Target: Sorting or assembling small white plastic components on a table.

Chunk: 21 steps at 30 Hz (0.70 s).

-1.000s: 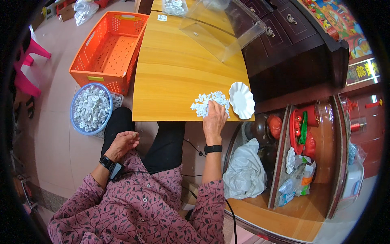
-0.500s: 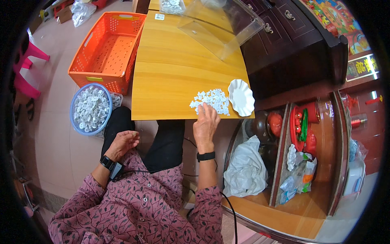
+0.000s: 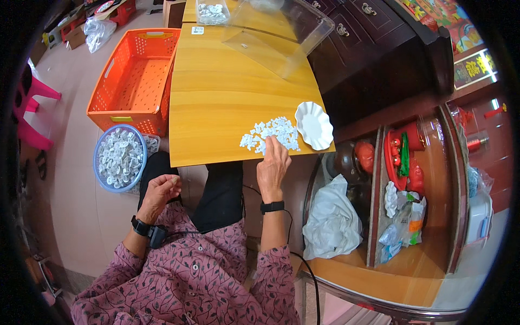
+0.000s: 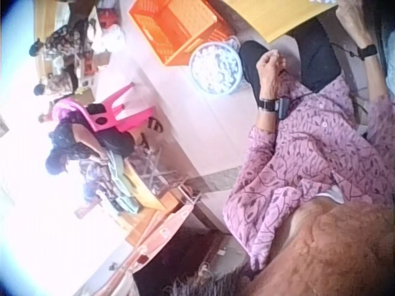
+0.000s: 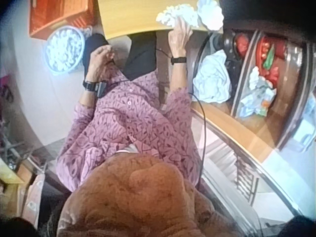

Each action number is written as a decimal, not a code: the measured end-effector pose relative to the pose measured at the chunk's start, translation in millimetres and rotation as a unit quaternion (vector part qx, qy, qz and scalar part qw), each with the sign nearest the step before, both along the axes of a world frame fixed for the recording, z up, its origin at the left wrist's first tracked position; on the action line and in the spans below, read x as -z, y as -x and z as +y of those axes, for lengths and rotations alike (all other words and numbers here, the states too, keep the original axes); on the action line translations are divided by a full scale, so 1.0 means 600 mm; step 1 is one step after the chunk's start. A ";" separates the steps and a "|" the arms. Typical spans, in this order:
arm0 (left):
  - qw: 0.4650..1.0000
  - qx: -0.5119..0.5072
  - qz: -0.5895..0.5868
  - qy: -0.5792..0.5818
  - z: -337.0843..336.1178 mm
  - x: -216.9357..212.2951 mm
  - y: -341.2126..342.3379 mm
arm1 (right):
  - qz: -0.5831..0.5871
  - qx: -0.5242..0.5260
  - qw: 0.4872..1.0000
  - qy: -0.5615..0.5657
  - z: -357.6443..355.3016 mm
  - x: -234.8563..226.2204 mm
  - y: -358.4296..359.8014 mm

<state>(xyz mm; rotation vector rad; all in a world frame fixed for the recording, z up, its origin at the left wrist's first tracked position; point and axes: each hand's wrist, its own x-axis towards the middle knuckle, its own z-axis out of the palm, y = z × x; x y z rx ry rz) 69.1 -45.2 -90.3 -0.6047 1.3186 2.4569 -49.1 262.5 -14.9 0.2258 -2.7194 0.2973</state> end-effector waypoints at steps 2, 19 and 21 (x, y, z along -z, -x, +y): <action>1.000 0.008 0.019 0.014 0.002 -0.018 0.001 | 0.004 -0.011 1.000 -0.018 -0.002 -0.003 0.010; 0.971 -0.019 0.151 0.182 0.030 -0.070 0.025 | 0.028 -0.005 0.999 -0.026 0.001 0.023 -0.040; 0.967 -0.012 0.148 0.206 0.032 -0.072 0.020 | 0.028 0.000 0.999 -0.019 0.000 0.024 -0.042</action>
